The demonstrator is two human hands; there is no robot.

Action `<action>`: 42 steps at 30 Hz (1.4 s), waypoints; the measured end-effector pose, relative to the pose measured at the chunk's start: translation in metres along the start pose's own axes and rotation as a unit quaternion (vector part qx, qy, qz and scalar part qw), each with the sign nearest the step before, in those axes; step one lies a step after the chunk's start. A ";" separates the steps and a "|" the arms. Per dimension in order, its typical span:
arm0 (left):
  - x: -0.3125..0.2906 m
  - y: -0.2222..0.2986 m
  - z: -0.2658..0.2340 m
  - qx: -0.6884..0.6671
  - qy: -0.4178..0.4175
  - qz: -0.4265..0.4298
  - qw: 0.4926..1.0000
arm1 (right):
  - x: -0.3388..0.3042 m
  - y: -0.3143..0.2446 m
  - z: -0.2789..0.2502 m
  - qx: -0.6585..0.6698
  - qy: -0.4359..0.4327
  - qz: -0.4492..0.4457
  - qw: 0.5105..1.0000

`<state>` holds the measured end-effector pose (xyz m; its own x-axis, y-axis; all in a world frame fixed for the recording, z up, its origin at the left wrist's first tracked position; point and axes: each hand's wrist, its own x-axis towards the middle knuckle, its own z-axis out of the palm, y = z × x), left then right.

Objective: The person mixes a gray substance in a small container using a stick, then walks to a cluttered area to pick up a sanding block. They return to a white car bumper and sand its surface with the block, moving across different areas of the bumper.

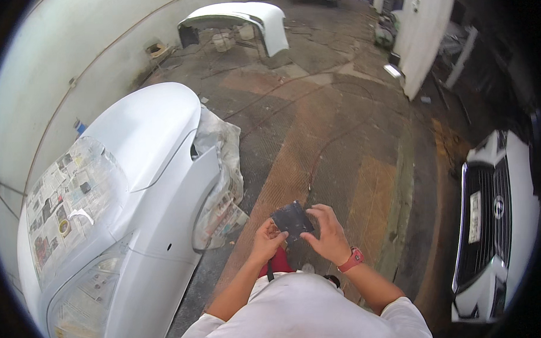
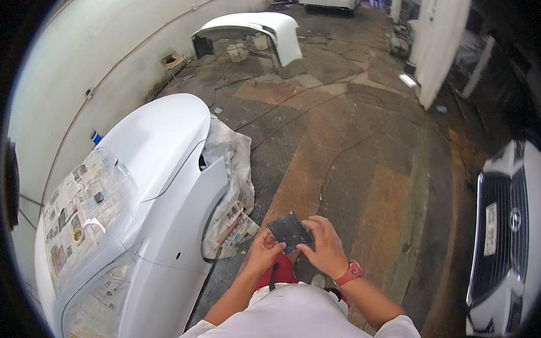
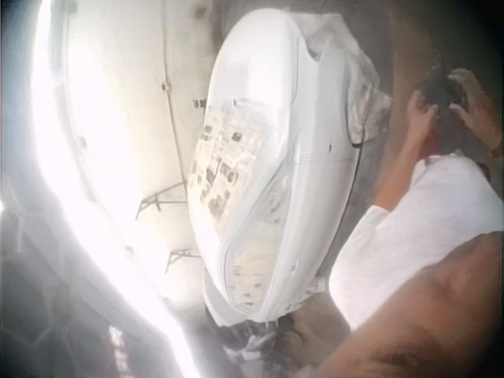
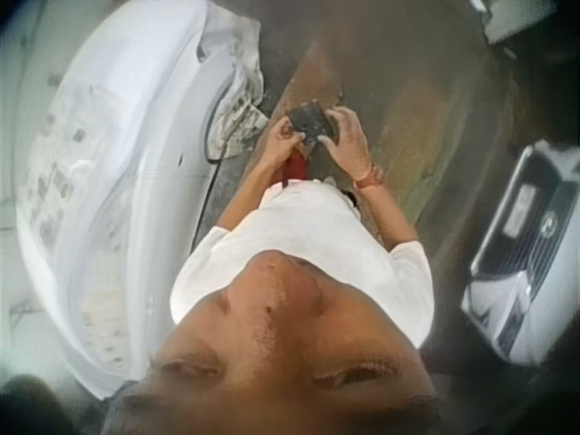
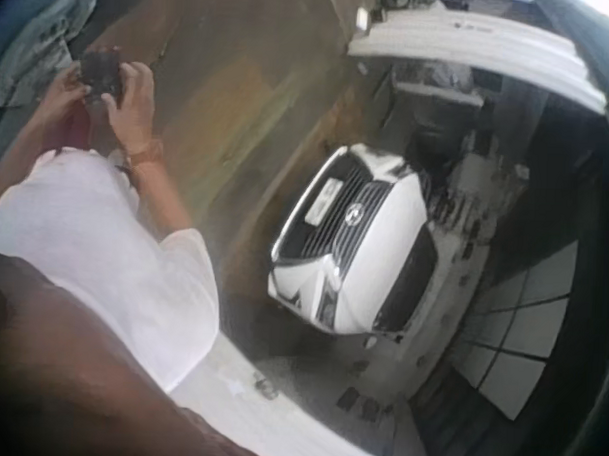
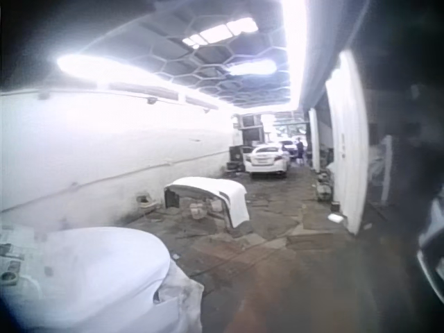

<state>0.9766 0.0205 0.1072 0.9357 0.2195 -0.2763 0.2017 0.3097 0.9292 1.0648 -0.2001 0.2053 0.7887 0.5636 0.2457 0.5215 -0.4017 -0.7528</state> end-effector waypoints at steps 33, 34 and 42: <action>0.861 0.126 -0.373 0.161 0.090 -0.324 0.928 | 1.069 0.422 0.084 0.065 -0.110 0.084 0.988; 0.871 0.128 -0.391 0.164 0.136 -0.292 0.932 | 1.110 0.414 0.085 0.067 -0.124 0.087 0.986; 1.041 0.165 -0.454 0.035 0.301 -0.341 0.890 | 1.396 0.389 0.171 0.077 -0.166 0.024 0.983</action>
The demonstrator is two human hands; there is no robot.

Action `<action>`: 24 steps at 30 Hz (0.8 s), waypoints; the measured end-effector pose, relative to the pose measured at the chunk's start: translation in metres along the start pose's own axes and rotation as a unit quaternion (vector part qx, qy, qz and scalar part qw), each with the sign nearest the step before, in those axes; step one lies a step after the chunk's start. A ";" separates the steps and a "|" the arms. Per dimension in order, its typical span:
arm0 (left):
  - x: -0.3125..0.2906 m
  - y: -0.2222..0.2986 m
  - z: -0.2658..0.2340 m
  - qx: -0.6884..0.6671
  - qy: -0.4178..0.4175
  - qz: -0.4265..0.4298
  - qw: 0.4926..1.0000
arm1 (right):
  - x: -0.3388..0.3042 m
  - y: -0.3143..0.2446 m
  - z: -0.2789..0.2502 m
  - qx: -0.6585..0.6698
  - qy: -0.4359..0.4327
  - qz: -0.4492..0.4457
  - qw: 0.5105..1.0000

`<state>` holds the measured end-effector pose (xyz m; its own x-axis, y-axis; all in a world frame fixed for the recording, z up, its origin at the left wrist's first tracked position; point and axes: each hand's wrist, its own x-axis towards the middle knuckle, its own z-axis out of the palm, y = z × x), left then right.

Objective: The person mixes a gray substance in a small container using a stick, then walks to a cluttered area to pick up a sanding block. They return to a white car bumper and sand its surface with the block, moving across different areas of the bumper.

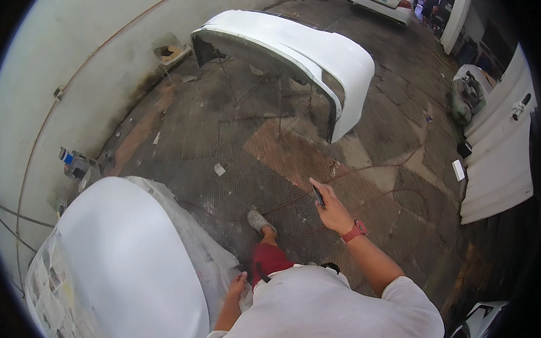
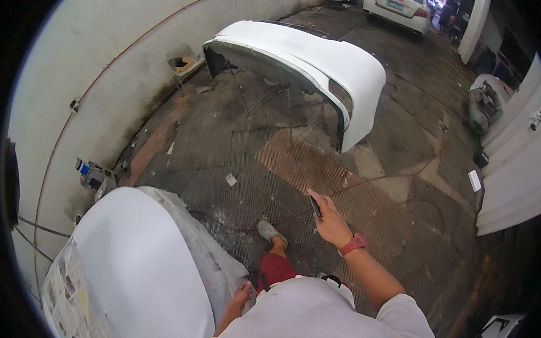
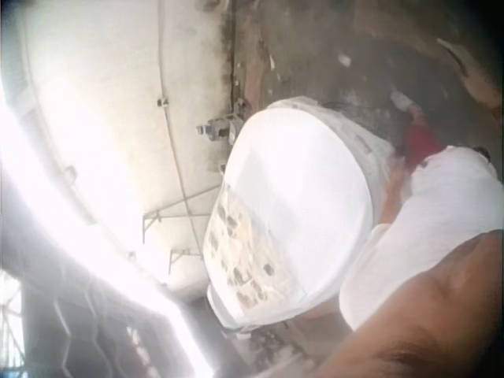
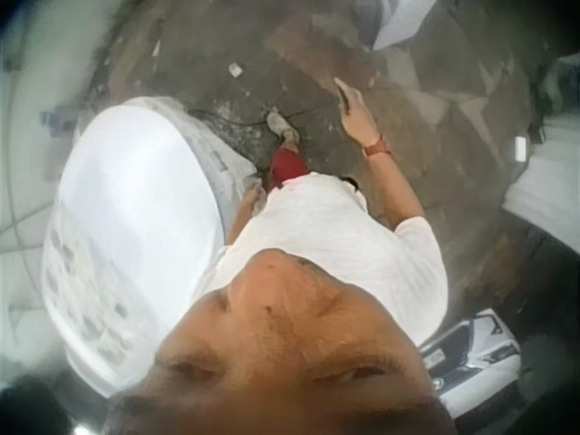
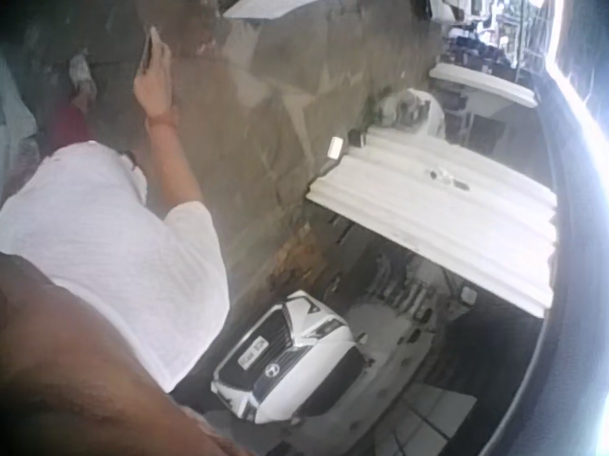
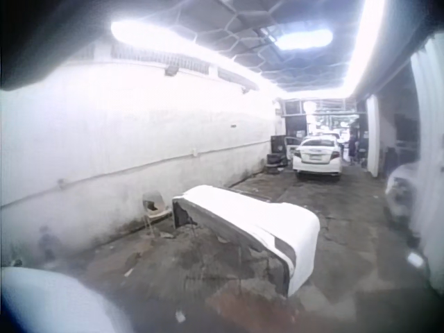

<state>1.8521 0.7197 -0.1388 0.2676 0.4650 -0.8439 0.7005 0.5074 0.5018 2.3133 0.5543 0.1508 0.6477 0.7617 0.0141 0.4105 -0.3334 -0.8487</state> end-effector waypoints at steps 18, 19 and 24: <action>0.299 0.542 -0.185 0.146 0.089 0.153 0.973 | 0.382 0.053 0.036 0.000 0.186 0.190 0.964; 0.308 0.576 -0.185 0.136 0.078 0.170 0.973 | 0.394 0.072 0.043 -0.018 0.184 0.191 0.964; 0.329 0.780 -0.132 0.139 0.026 0.258 0.956 | 0.426 0.216 0.092 -0.058 0.084 0.345 0.933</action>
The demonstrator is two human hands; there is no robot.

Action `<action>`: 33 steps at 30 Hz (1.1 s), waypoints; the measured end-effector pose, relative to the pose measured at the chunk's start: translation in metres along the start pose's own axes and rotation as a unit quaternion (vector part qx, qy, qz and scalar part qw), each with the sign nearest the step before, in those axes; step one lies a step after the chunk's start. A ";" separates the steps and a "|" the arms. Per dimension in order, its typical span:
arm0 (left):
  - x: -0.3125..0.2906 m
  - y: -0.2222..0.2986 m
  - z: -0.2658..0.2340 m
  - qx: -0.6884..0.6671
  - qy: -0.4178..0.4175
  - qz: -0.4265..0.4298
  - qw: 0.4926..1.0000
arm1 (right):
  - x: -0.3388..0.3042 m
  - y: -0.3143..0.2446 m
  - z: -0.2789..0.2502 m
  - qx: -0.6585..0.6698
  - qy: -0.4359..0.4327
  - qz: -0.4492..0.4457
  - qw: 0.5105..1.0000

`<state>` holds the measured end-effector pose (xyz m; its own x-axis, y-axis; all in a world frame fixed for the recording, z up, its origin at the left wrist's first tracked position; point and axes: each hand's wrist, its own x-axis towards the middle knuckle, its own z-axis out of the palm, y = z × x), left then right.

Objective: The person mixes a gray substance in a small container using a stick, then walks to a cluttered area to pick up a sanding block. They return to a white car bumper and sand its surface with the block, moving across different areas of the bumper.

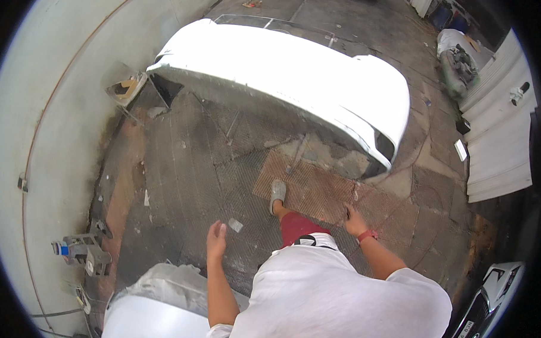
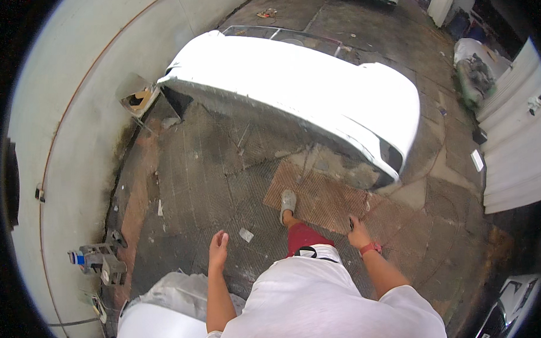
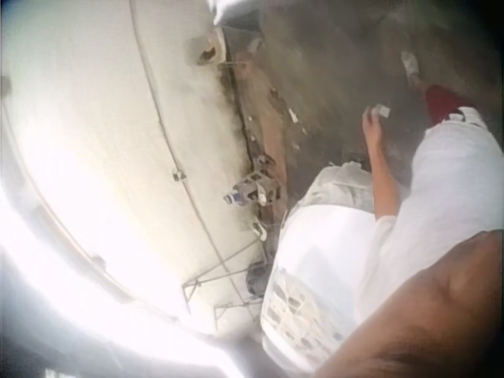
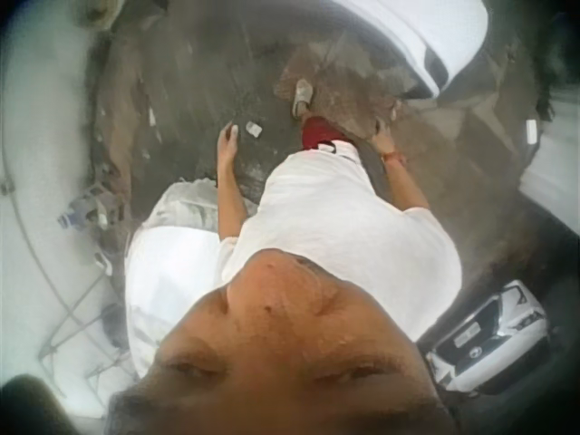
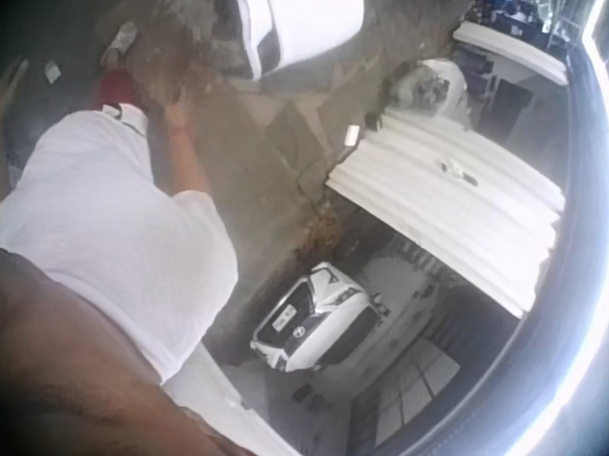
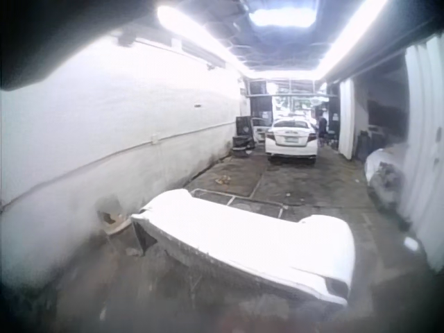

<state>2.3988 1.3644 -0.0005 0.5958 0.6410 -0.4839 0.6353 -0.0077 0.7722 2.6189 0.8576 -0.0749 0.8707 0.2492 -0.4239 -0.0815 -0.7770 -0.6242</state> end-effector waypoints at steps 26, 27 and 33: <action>0.406 0.540 -0.014 0.341 -0.219 0.562 0.721 | 0.180 -0.295 0.103 -0.062 -0.194 0.448 0.870; 0.424 0.553 -0.020 0.329 -0.244 0.585 0.700 | 0.163 -0.298 0.131 -0.043 -0.171 0.467 0.866; 0.545 0.598 -0.083 0.281 -0.311 0.636 0.648 | 0.145 -0.393 0.258 0.017 -0.148 0.494 0.856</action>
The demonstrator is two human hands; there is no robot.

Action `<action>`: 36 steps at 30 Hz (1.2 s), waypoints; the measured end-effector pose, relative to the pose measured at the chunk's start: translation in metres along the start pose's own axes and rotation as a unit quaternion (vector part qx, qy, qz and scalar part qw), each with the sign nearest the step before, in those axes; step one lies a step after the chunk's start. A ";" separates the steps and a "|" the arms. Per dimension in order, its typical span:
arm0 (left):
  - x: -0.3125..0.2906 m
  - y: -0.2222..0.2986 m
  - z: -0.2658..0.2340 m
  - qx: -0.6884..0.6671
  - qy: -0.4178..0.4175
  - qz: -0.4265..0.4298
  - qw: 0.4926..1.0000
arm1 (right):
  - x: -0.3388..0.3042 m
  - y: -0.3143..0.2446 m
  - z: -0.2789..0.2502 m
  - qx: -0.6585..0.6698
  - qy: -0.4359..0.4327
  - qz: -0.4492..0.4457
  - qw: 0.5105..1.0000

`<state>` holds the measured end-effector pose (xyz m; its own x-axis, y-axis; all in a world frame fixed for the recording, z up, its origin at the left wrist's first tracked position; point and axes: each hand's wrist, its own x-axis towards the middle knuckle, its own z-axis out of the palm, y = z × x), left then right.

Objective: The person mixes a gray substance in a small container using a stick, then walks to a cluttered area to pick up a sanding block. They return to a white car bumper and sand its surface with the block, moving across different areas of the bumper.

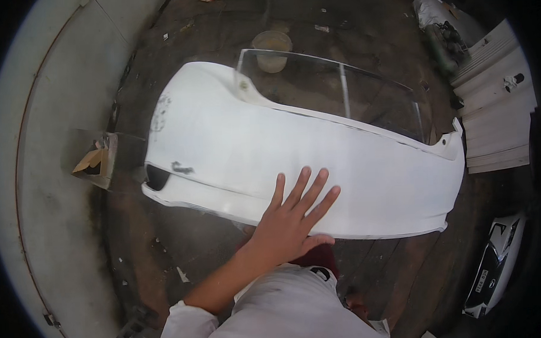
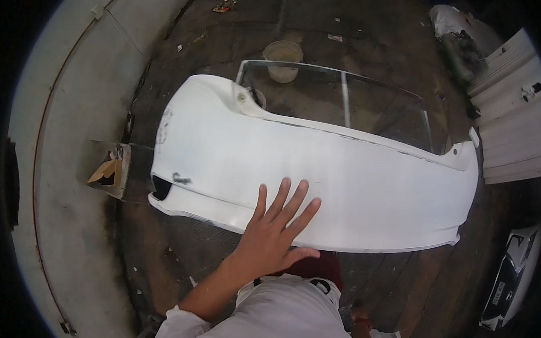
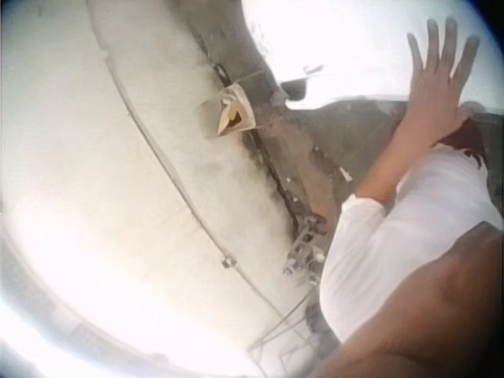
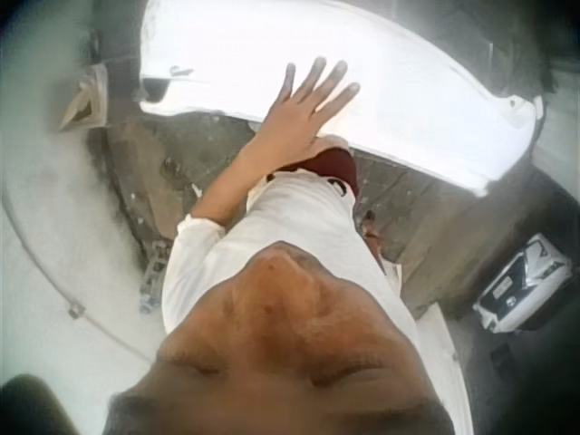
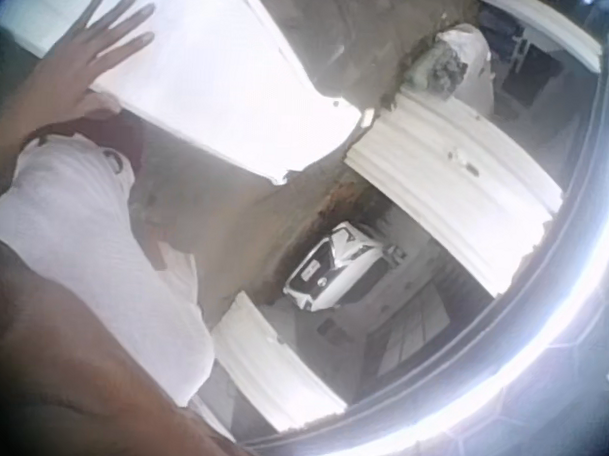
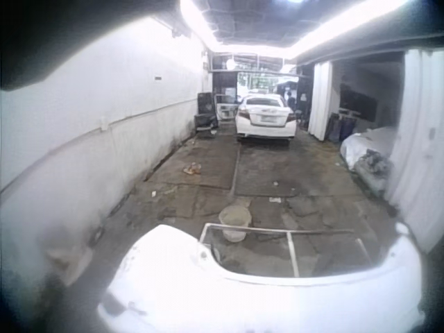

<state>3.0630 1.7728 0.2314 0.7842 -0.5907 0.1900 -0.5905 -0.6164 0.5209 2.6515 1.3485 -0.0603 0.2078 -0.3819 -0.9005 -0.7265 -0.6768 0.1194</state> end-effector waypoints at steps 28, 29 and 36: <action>-0.281 -0.431 -0.120 0.058 0.087 -0.365 0.925 | -0.380 -0.684 -0.133 -0.022 0.442 -0.636 0.632; -0.272 -0.443 -0.125 0.055 0.046 -0.363 0.929 | -0.383 -0.736 -0.115 -0.111 0.442 -0.636 0.623; -0.254 -0.487 -0.124 -0.010 -0.090 -0.319 0.943 | -0.337 -0.926 -0.081 -0.344 0.455 -0.516 0.639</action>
<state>3.1747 2.2872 0.0323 0.9325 -0.1824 -0.3118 -0.0034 -0.8675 0.4974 3.3071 2.0523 0.1665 0.8662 0.4947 -0.0698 0.4995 -0.8612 0.0946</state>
